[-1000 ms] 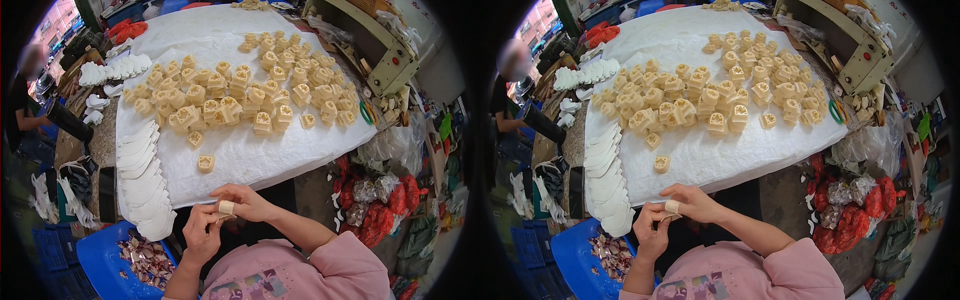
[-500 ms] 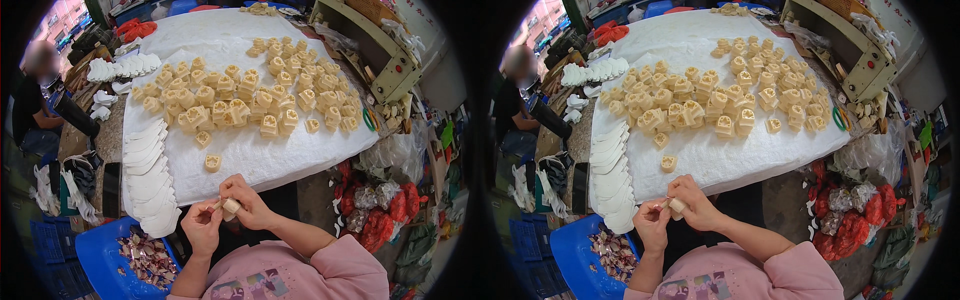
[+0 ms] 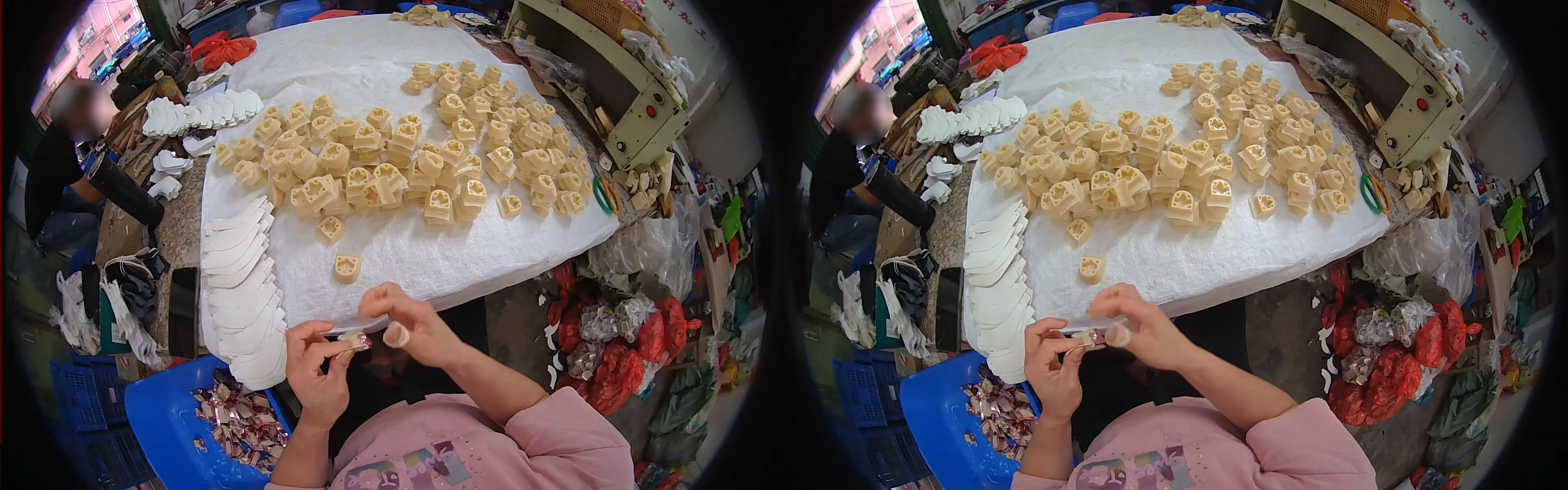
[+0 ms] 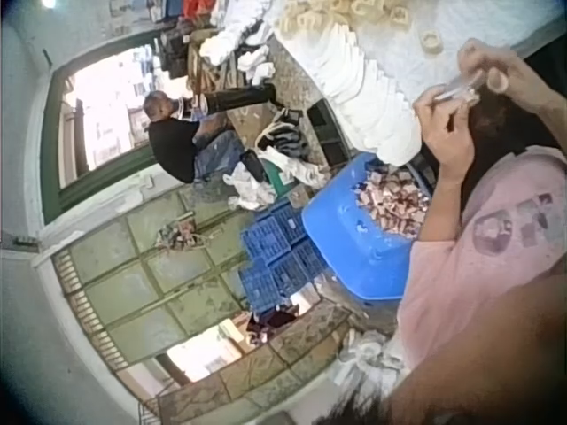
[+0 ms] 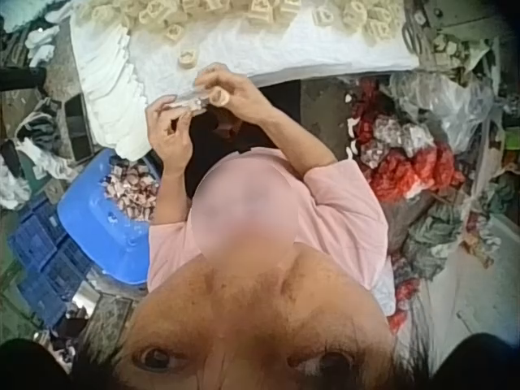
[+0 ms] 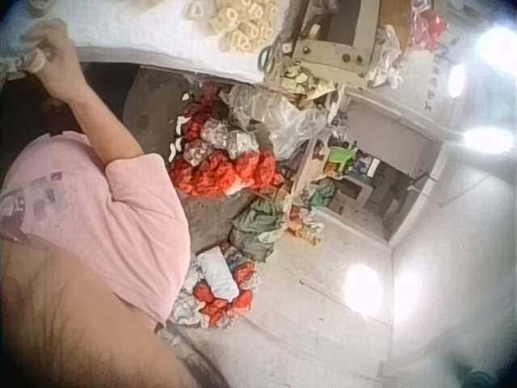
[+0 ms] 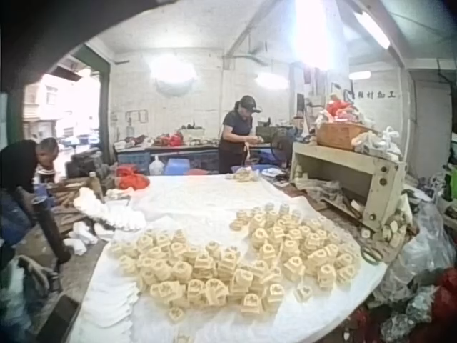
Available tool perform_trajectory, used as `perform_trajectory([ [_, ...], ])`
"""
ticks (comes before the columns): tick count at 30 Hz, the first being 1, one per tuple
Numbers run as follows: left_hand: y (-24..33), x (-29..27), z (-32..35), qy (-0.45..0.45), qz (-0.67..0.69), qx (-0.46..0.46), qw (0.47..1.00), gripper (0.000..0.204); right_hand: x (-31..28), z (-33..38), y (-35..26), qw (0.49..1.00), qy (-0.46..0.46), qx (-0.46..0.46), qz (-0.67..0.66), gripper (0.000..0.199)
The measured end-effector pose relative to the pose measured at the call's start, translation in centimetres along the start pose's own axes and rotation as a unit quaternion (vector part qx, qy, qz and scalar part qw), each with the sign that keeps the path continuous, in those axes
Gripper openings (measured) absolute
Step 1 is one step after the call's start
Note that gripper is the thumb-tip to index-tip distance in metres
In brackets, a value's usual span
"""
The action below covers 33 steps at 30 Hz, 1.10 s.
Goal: Manually assembling and preparing small components for footwear manufacturing.
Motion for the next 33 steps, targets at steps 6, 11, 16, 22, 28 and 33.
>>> perform_trajectory([
  [6, 2.9, 1.1, 0.7, -0.049, -0.107, 0.235, 0.965, 0.019, 1.1, -0.4, 1.7, 0.966, -0.113, 0.215, -0.085, 0.042],
  [11, 0.0, 0.4, -0.2, -0.069, 0.116, 0.024, 0.991, 0.043, 1.0, -1.1, -2.9, 0.97, -0.095, -0.091, 0.203, 0.042],
  [16, -2.7, 3.7, 2.1, -0.187, 0.241, -0.236, 0.923, 0.058, 3.0, -0.3, -3.6, 0.972, -0.121, -0.077, 0.188, 0.043],
  [22, -3.5, 3.0, 2.5, -0.077, 0.278, -0.241, 0.927, 0.047, 2.5, 0.0, -2.9, 0.947, -0.016, -0.162, 0.277, 0.043],
  [28, -1.4, 4.2, 2.5, -0.096, 0.306, -0.183, 0.93, 0.055, 2.6, -0.3, 1.2, 0.979, -0.087, 0.182, -0.038, 0.019],
  [33, 0.8, 3.9, 2.2, -0.096, 0.212, -0.089, 0.968, 0.056, 3.8, 0.0, 1.1, 0.974, -0.157, 0.147, -0.073, 0.011],
])
Point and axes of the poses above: each hand's wrist, its own z-axis away from the middle knuckle, its own x-axis out of the palm, y = z × x, the point moved 8 cm from there along -z, towards the middle knuckle, and after that the axes turned 7 degrees about y, right-handed, at the moved point
